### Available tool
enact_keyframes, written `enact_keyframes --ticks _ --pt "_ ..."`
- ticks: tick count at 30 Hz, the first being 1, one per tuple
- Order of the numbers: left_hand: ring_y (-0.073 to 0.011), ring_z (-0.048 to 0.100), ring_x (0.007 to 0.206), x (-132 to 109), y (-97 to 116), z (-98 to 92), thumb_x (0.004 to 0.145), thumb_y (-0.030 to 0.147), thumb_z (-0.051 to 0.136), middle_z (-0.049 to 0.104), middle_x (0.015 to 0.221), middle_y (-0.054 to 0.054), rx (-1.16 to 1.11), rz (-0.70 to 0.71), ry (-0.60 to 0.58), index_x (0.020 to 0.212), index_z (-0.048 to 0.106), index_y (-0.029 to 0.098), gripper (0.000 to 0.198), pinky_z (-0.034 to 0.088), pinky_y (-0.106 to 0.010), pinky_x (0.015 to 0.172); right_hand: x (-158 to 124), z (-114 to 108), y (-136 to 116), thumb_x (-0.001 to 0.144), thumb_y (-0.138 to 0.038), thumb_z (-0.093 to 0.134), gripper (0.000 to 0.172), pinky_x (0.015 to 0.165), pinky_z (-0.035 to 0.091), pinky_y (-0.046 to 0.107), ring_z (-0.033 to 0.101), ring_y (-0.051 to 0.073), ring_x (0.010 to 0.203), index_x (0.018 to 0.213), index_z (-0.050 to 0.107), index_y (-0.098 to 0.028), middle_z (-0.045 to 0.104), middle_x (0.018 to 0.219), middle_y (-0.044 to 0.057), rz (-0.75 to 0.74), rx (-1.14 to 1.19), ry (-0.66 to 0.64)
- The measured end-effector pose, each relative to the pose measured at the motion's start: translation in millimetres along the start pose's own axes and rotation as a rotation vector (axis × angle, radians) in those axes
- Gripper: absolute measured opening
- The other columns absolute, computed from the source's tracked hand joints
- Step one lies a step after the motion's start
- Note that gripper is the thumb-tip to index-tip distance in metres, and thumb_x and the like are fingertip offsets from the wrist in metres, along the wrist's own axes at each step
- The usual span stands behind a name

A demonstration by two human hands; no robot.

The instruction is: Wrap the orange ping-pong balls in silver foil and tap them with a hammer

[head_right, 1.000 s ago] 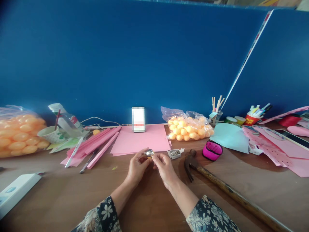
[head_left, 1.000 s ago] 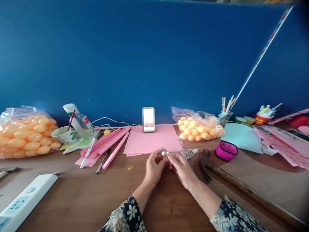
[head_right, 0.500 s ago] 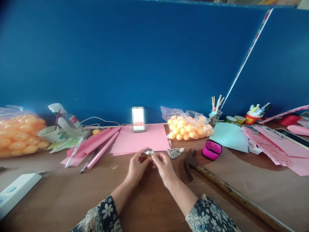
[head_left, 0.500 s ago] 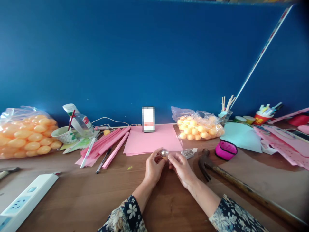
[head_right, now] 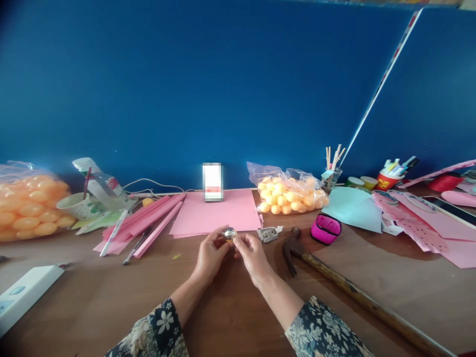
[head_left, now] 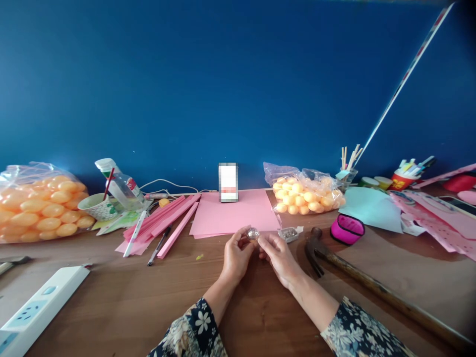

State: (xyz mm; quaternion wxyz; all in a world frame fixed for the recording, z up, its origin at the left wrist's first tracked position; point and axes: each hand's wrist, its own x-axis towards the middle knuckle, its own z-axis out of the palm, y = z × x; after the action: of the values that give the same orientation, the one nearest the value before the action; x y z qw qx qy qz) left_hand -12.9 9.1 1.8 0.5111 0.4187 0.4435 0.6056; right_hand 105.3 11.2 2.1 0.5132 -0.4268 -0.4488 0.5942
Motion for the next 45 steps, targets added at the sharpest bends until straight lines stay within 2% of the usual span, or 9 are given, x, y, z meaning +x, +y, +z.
enact_keyframes --ticks 10,19,45 --pt "-0.0186 0.063 0.090 -0.4 -1.1 -0.2 0.064 0.012 0.065 0.068 0.099 -0.007 0.059 0.011 -0.012 0.108 0.058 0.016 0.045 0.050 -0.029 0.080 0.4 1.0 1.0 0.067 -0.042 0.068 0.030 0.059 0.048 0.025 0.053 0.011 0.063 0.074 0.060 -0.014 0.059 0.067 0.001 0.035 0.049 0.009" --pt "-0.0183 0.063 0.092 -0.9 -1.9 -1.0 0.065 0.010 0.062 0.068 0.100 -0.006 0.135 0.042 0.005 0.107 0.060 0.017 0.042 0.049 -0.030 0.083 0.2 3.8 1.8 0.063 -0.042 0.071 0.030 0.072 0.051 0.035 0.058 0.016 0.066 0.074 0.061 -0.016 0.063 0.071 0.003 0.071 0.110 0.046" --pt "-0.0182 0.063 0.090 0.5 -5.2 -2.3 0.064 0.006 0.058 0.068 0.099 -0.004 0.214 0.067 0.010 0.104 0.062 0.020 0.042 0.048 -0.032 0.084 -0.8 9.9 -2.9 0.059 -0.043 0.072 0.031 0.067 0.053 0.033 0.059 0.015 0.061 0.069 0.060 -0.015 0.063 0.065 0.002 0.080 0.080 0.116"
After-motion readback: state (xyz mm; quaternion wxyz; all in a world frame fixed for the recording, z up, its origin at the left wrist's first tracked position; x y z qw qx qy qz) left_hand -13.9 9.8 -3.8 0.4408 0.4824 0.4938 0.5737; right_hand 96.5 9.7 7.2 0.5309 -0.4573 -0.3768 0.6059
